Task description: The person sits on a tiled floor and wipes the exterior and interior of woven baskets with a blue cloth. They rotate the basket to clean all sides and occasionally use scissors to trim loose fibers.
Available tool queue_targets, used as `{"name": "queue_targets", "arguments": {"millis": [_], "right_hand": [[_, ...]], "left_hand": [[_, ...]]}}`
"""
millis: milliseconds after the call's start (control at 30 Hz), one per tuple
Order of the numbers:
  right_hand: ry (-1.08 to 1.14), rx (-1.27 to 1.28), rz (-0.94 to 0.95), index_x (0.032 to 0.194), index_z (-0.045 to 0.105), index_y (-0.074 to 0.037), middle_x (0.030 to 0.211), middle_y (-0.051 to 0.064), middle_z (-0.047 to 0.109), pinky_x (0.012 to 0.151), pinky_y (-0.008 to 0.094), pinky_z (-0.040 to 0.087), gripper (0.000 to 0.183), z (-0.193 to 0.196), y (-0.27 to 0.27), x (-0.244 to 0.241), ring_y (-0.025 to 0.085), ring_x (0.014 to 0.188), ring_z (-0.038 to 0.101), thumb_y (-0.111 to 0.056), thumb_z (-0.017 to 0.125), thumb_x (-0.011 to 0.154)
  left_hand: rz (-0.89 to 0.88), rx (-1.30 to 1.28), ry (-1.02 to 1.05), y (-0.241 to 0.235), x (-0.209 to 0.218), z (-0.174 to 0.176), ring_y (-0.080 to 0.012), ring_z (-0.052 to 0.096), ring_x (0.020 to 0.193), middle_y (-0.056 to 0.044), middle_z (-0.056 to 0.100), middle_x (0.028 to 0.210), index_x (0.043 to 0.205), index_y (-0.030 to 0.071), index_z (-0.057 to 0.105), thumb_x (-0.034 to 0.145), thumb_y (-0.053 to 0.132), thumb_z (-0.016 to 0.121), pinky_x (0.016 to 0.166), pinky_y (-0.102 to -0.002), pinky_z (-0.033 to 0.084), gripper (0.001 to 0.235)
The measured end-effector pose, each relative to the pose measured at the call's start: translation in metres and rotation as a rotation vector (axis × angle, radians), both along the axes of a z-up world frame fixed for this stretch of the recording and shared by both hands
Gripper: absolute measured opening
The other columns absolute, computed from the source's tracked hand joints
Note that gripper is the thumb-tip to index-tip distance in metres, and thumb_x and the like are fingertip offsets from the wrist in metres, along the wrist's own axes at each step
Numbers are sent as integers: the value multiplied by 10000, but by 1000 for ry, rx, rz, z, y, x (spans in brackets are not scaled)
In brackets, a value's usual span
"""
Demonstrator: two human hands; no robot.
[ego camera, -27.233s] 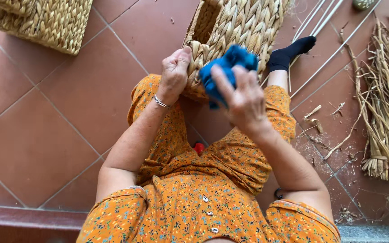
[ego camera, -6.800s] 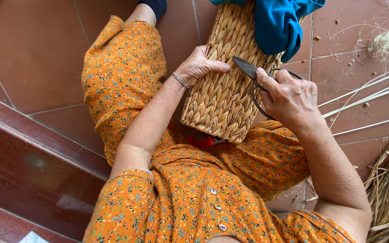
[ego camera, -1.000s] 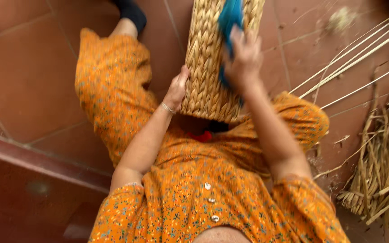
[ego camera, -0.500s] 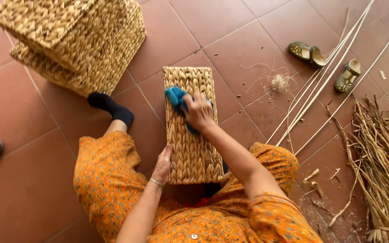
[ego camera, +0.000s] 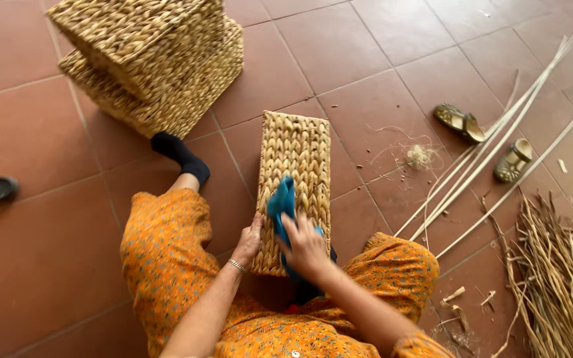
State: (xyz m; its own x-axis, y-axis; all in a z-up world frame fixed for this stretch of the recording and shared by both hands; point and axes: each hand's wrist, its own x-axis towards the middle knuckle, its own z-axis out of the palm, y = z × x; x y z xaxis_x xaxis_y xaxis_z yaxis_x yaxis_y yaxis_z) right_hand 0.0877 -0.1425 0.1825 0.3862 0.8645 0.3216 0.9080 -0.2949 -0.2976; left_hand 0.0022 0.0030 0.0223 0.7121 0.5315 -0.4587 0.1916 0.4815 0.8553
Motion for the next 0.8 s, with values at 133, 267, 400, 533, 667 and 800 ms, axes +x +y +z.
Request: {"name": "queue_targets", "arguments": {"millis": [133,267,400,533,667,800], "right_hand": [[72,-61,130,1313,604,-100,1013,178,594,703,468,539,532,5,-45,-39,358,894,618,-270,754,831],[-14,-59,4,1185,639,-149,988,147,639,677,468,544,338,-19,-11,23,336,878,636,-276,738,888],[-261,88,-184,1179,638,-131,1058,159,647,679,506,526,310,-32,65,110,375,962,622,-327,715,952],[-172,2,-398,1271,624,-159,1132,197,618,758,535,538,403,-21,104,149,405,1046,602,-367,706,936],[-54,-72,-324,1385,574,-174,1167,221,596,808,548,539,514,-10,85,109,418,1068,612,-392,688,934],[12,18,-28,1381,516,-69,1176,243,613,724,520,572,568,-1,18,17,425,959,671,-358,689,924]], "left_hand": [[-20,-81,-62,-1,-1,-8,-68,634,709,-6,725,844,977,26,765,997,631,452,670,-265,564,682],[-1,-146,-51,-10,3,-17,-118,566,702,-52,619,841,975,-8,684,999,661,457,648,-311,504,707],[33,-55,40,-8,6,-21,-157,460,764,-45,505,827,1001,-44,667,1070,650,551,700,-357,450,706],[41,-95,-21,-19,-12,-27,0,579,1031,143,679,1028,1097,159,670,1039,565,549,915,-258,441,428],[154,-11,-83,-34,-26,-31,-81,540,957,61,634,997,1110,44,675,1067,503,539,860,-321,431,480],[234,213,99,-43,-12,-20,-181,500,673,-83,578,706,905,-51,691,1096,542,477,655,-397,487,659]]}}
